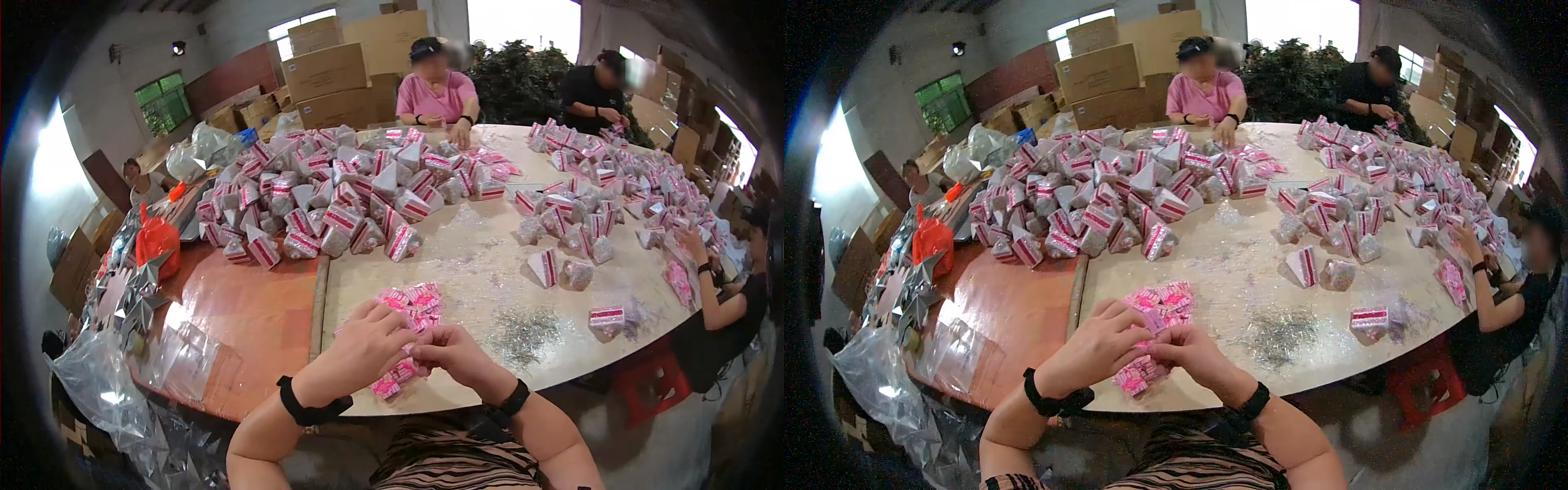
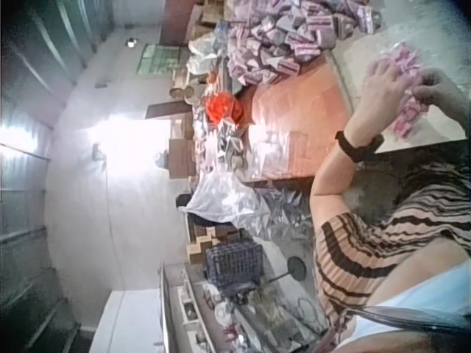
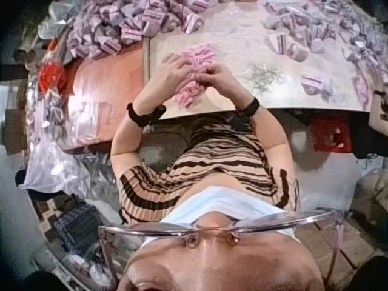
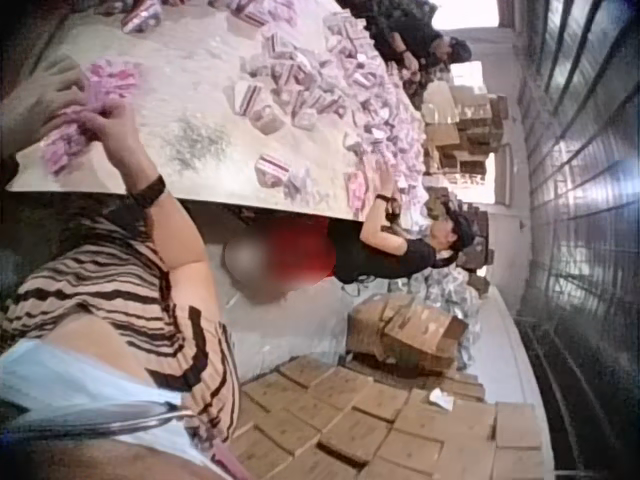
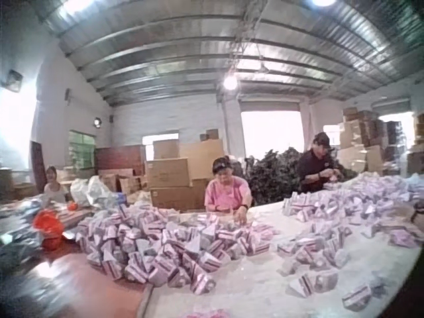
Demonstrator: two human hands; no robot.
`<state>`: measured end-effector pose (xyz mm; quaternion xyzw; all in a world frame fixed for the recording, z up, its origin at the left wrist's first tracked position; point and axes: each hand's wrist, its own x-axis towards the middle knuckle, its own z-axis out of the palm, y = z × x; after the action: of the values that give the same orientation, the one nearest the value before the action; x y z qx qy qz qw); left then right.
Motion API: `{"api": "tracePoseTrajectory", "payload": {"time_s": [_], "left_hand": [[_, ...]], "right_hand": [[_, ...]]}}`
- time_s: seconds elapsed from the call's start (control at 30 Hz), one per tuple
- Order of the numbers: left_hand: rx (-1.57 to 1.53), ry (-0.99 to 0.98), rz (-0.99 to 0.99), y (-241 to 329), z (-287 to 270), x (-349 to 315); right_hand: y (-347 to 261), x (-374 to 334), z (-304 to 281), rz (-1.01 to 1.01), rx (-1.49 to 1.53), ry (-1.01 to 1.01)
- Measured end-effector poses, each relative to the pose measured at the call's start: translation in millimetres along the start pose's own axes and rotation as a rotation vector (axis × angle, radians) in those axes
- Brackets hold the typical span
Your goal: The person sits at a table in a warehouse setting, repeatedly picking up small pink packets and inserting them into clear plastic bags containing colorful beads. The person seals each bag and places it on the table among many others.
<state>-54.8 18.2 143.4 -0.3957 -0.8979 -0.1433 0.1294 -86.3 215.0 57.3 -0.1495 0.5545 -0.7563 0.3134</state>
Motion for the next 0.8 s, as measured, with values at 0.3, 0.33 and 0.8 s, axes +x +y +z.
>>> {"api": "tracePoseTrajectory", "payload": {"time_s": [0.3, 0.33, 0.8], "left_hand": [[-0.301, -0.029, -0.095, -5.4, 6.7, 4.6], [-0.354, -0.013, -0.116, -5.9, 9.2, 4.6], [-1.041, -0.251, -0.595, -45.8, 40.7, 34.3]], "right_hand": [[-6.1, -3.1, -6.5, -0.058, -0.098, -0.049], [-5.1, -3.0, -8.5, -0.080, -0.113, -0.054], [-16.1, -13.7, -11.5, -1.017, -1.545, 0.309]]}}
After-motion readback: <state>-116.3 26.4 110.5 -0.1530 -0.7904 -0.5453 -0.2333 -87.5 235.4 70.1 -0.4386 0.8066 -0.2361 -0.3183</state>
